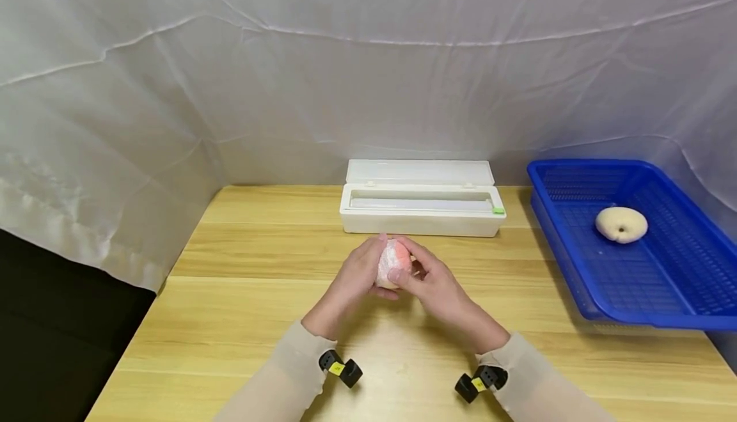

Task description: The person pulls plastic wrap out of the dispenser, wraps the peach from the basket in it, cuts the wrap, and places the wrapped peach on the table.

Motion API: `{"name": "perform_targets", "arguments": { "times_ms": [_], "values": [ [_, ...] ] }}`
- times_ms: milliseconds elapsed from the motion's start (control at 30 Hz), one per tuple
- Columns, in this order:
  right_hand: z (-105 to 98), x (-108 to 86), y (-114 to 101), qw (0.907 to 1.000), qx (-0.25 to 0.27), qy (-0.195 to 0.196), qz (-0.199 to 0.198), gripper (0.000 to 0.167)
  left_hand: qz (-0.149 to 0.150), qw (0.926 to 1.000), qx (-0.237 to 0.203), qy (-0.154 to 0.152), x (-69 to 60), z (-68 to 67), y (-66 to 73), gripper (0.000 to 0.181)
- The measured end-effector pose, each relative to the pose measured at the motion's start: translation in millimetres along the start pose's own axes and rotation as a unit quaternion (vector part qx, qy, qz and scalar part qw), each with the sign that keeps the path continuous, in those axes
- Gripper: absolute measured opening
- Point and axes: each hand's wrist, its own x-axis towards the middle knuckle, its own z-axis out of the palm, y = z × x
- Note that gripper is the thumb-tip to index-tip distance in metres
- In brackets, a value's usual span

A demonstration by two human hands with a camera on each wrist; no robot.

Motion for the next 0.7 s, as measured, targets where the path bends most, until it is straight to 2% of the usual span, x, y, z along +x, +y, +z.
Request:
{"name": "perform_targets", "arguments": {
  "times_ms": [67, 133, 200, 333, 367, 467, 600, 700],
  "values": [
    [1, -0.5, 0, 0.9999, -0.001, -0.007, -0.008, 0.063, 0.012, 0.9995, 0.023, 0.016, -0.4, 1.4, -1.6, 0.054],
    [4, 0.5, 0, 0.9998, 0.013, -0.005, -0.012, 0.059, 0.032, 0.9958, 0.073, 0.044, -1.0, 3.7, -3.8, 0.052],
    [9, 2.4, 0, 0.9996, 0.02, 0.015, -0.01, 0.053, 0.053, 0.9852, 0.142, 0.08, -1.5, 7.2, -6.1, 0.051],
    [23, 5.2, -3, 0.9954, 0.011, 0.095, 0.011, 0.044, 0.08, 0.9573, 0.247, 0.127, -2.3, 16.1, -10.4, 0.054],
    [26, 5.2, -4, 0.993, 0.009, 0.116, 0.018, 0.043, 0.084, 0.9531, 0.259, 0.132, -2.7, 18.3, -11.2, 0.054],
    [32, 4.5, -7, 0.9863, 0.024, 0.16, 0.03, 0.038, 0.09, 0.95, 0.264, 0.14, -3.6, 23.1, -12.8, 0.053],
    [35, 4.5, -12, 0.9782, 0.101, 0.171, 0.062, 0.038, 0.097, 0.9461, 0.277, 0.138, -4.6, 27.0, -13.6, 0.051],
    [36, 4.9, -17, 0.9667, 0.164, 0.175, 0.09, 0.038, 0.103, 0.9422, 0.29, 0.133, -5.0, 29.4, -13.4, 0.052]
  ]
}}
